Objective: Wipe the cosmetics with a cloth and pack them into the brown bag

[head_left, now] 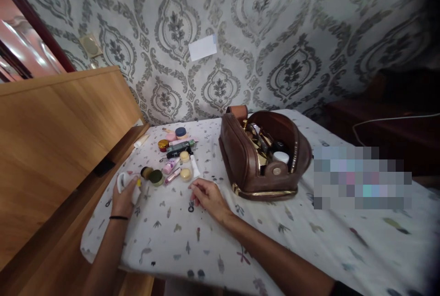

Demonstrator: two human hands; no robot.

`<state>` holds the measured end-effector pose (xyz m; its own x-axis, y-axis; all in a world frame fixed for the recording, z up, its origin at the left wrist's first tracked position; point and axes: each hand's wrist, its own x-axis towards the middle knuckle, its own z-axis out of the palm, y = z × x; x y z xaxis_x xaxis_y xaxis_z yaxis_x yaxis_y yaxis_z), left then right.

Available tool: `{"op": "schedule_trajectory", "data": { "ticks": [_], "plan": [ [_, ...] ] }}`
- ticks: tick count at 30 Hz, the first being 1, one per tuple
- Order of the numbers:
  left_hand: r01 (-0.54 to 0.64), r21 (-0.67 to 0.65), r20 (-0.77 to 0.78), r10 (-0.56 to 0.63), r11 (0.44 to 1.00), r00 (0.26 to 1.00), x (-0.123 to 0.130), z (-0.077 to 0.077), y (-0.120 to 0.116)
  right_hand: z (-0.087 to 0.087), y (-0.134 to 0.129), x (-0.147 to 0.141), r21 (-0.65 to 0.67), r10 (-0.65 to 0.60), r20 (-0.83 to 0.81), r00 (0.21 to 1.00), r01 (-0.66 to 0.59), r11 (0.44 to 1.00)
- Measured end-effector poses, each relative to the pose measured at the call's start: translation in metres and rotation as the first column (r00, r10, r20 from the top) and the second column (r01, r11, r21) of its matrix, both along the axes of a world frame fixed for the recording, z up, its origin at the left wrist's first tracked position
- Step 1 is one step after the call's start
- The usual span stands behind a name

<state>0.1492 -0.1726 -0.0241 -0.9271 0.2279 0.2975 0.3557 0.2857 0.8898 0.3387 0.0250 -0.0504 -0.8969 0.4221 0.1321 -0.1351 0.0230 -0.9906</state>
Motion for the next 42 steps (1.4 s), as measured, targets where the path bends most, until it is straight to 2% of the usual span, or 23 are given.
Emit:
{"op": "schedule_trajectory", "data": {
  "ticks": [2, 4, 7, 10, 13, 18, 22, 26, 30, 33, 36, 38, 39, 41, 42],
  "plan": [
    [0.055, 0.105, 0.081, -0.063, 0.993, 0.995, 0.023, 0.004, 0.015, -0.001, -0.001, 0.001, -0.018, 0.02, -0.018, 1.0, -0.02, 1.0],
    [0.13, 0.282, 0.209, -0.193, 0.951, 0.959, 0.046, 0.009, 0.033, -0.001, -0.003, 0.002, -0.068, 0.047, -0.038, 0.998, -0.049, 0.996],
    [0.227, 0.38, 0.242, -0.334, 0.897, 0.911, 0.075, 0.014, 0.06, 0.001, -0.006, 0.003, -0.236, 0.111, -0.068, 0.991, -0.124, 0.964],
    [0.384, 0.286, 0.158, -0.439, 0.878, 0.885, 0.093, 0.013, 0.08, 0.005, -0.006, 0.005, -0.446, 0.209, -0.129, 0.969, -0.245, 0.861],
    [0.5, 0.11, 0.027, -0.506, 0.859, 0.862, 0.101, 0.013, 0.092, 0.009, -0.002, 0.006, -0.562, 0.261, -0.219, 0.94, -0.341, 0.754],
    [0.461, -0.058, -0.167, -0.464, 0.885, 0.87, 0.099, 0.018, 0.106, 0.007, 0.003, 0.006, -0.652, 0.216, -0.275, 0.937, -0.347, 0.674],
    [0.439, -0.105, -0.305, -0.449, 0.892, 0.84, 0.094, 0.02, 0.116, 0.002, 0.005, 0.002, -0.712, 0.164, -0.278, 0.946, -0.318, 0.626],
    [0.395, -0.055, -0.286, -0.393, 0.917, 0.874, 0.091, 0.019, 0.122, 0.002, 0.008, 0.001, -0.706, 0.142, -0.282, 0.949, -0.306, 0.638],
    [0.306, 0.027, -0.198, -0.295, 0.952, 0.935, 0.086, 0.014, 0.122, 0.008, 0.009, 0.002, -0.669, 0.164, -0.254, 0.953, -0.295, 0.682],
    [0.318, 0.014, -0.117, -0.315, 0.948, 0.942, 0.083, 0.009, 0.121, 0.009, 0.009, 0.002, -0.633, 0.095, -0.165, 0.982, -0.179, 0.753],
    [0.408, -0.044, -0.099, -0.41, 0.912, 0.906, 0.083, 0.006, 0.12, 0.005, 0.01, -0.001, -0.559, -0.001, -0.071, 0.997, -0.039, 0.828],
    [0.464, -0.097, -0.114, -0.473, 0.881, 0.874, 0.084, 0.006, 0.118, 0.003, 0.011, -0.001, -0.451, -0.088, -0.025, 0.996, 0.068, 0.89],
    [0.483, -0.125, -0.118, -0.497, 0.866, 0.86, 0.084, 0.005, 0.117, 0.003, 0.011, 0.0, -0.351, -0.148, 0.001, 0.989, 0.139, 0.926],
    [0.52, -0.18, -0.12, -0.544, 0.835, 0.831, 0.085, 0.003, 0.115, 0.004, 0.01, 0.003, -0.052, -0.283, 0.041, 0.958, 0.285, 0.957],
    [0.544, -0.207, -0.129, -0.574, 0.813, 0.808, 0.085, 0.002, 0.114, 0.005, 0.01, 0.005, 0.112, -0.334, 0.053, 0.941, 0.327, 0.938]
  ]
}}
